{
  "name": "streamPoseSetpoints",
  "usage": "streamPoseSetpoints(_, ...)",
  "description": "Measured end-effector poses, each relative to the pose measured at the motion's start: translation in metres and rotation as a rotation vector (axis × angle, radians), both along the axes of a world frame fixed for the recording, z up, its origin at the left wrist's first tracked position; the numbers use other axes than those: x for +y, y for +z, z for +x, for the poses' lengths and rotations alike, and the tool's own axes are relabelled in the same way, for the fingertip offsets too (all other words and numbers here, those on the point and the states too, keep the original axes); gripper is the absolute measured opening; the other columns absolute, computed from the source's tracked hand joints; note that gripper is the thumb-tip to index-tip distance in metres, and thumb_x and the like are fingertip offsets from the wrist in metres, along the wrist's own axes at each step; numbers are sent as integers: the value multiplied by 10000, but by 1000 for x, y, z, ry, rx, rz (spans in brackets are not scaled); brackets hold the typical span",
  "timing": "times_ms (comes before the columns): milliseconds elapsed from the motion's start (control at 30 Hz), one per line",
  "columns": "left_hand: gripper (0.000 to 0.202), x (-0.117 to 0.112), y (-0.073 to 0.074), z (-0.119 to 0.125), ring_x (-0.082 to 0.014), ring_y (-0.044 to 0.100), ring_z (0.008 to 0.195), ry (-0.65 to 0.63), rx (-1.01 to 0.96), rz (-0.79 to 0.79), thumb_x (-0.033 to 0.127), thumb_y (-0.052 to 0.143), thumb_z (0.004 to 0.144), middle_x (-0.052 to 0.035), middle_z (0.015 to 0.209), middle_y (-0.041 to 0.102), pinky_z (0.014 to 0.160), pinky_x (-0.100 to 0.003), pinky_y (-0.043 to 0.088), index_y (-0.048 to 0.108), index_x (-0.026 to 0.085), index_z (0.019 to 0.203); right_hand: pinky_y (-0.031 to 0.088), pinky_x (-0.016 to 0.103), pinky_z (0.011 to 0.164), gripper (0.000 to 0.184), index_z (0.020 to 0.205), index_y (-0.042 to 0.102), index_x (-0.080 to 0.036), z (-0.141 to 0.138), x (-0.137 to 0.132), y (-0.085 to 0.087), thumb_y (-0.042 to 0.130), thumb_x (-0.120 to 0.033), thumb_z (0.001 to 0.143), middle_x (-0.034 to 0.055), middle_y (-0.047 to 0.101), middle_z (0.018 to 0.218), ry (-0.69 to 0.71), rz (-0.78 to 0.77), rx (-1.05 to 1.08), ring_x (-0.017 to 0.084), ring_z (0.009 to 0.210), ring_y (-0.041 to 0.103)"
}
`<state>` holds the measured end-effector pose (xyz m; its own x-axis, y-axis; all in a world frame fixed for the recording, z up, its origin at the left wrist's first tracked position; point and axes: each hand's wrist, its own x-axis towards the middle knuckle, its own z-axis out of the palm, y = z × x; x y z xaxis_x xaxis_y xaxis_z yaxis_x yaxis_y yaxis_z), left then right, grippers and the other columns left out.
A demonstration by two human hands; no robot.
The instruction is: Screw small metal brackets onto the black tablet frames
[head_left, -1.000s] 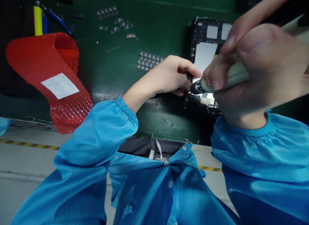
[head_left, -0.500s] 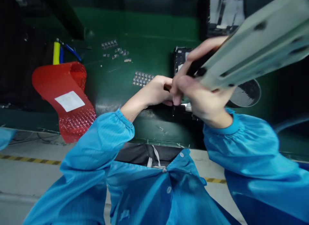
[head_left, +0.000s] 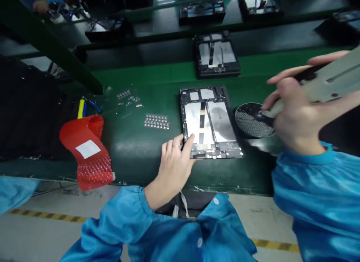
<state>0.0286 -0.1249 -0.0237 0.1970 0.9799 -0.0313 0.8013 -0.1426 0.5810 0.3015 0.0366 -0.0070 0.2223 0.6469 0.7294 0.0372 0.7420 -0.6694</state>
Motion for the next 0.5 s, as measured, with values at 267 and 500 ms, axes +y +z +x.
streamPoseSetpoints(267, 741, 39, 39, -12, -322, 764, 1313, 447, -1238, -323, 299, 859, 926, -154, 1553, 707, 1108, -450, 657, 588, 226, 1612, 521, 105, 477, 438, 1255, 587, -176, 43, 0, -19, 835, -361, 946, 30, 653, 979, -140, 159, -84, 92, 810, 732)
streamPoseSetpoints(500, 307, 166, 52, -50, -229, 741, 1178, 649, -1175, 177, 311, 605, 1041, -74, 1368, 783, 844, -332, 589, 697, 226, 1322, 533, 115, 490, 317, 1213, 666, -132, 35, -13, -5, 801, -220, 940, 50, 665, 953, -214, 37, -21, 86, 740, 713)
